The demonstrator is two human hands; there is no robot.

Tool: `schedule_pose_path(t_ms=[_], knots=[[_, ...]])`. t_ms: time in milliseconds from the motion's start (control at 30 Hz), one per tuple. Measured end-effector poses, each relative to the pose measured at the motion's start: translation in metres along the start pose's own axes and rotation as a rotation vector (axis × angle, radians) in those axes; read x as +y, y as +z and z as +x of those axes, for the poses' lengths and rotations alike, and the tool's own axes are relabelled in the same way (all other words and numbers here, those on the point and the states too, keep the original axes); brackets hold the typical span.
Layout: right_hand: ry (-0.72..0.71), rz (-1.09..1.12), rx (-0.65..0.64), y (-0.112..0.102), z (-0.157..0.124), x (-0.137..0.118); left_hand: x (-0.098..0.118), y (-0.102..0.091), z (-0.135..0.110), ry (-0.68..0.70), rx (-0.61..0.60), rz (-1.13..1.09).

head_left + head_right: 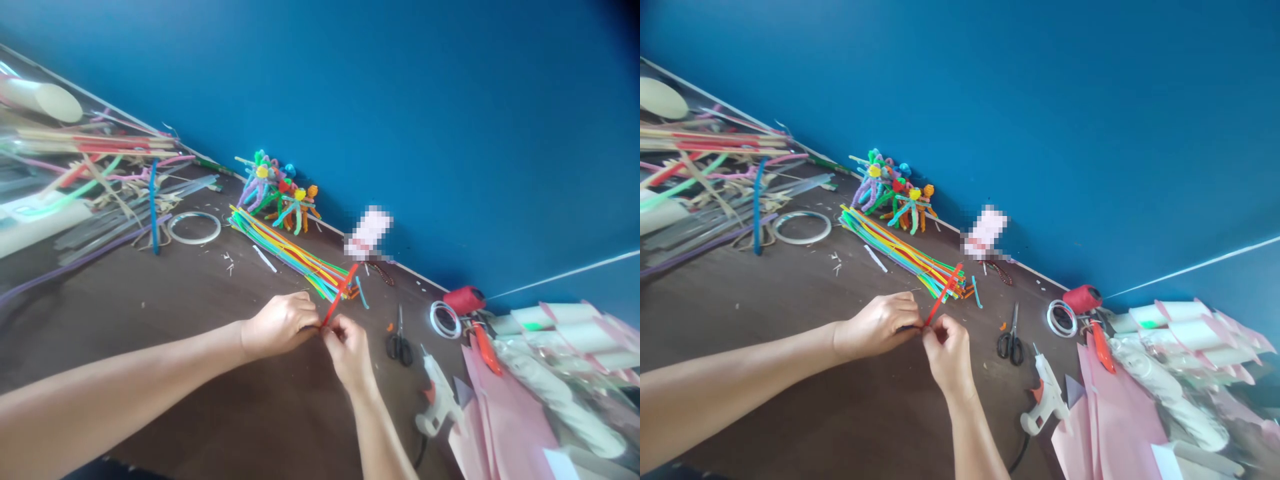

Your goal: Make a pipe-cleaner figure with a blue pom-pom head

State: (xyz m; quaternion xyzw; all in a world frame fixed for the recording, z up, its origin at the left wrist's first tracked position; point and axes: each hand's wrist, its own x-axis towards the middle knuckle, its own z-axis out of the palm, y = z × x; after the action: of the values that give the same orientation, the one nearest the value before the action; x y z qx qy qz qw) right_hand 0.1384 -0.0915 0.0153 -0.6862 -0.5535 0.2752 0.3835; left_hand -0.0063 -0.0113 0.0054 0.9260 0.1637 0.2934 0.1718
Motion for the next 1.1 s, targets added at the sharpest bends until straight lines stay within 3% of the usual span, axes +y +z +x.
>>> schedule_pose_path(t_ms=[200,333,500,600,700,800,900,1100], knots=[[0.104,0.309,-0.085,0.000,0.003,0.007,0.006,-0.006,-0.001,0.044,0.070,0.045],[0.077,0.205,-0.065,-0.002,0.002,-0.001,0.006,-0.008,0.000,0.078,0.089,0.055],[-0.032,0.100,-0.038,-0.007,-0.001,-0.009,0.003,-0.007,0.000,0.011,0.086,0.008],[-0.137,0.185,-0.031,-0.012,-0.003,-0.009,0.002,-0.008,0.001,-0.044,0.142,-0.163],[-0.237,0.389,0.080,-0.017,-0.002,-0.006,0.002,-0.009,0.004,-0.101,0.241,-0.428],[-0.271,0.362,0.080,-0.020,-0.002,-0.007,0.004,-0.011,0.006,-0.155,0.262,-0.620],[-0.269,0.183,0.004,-0.016,-0.003,-0.011,0.005,-0.010,0.006,-0.272,0.224,-0.741],[-0.274,0.034,0.002,-0.006,-0.004,-0.011,-0.001,-0.001,0.009,-0.694,0.091,-0.846]])
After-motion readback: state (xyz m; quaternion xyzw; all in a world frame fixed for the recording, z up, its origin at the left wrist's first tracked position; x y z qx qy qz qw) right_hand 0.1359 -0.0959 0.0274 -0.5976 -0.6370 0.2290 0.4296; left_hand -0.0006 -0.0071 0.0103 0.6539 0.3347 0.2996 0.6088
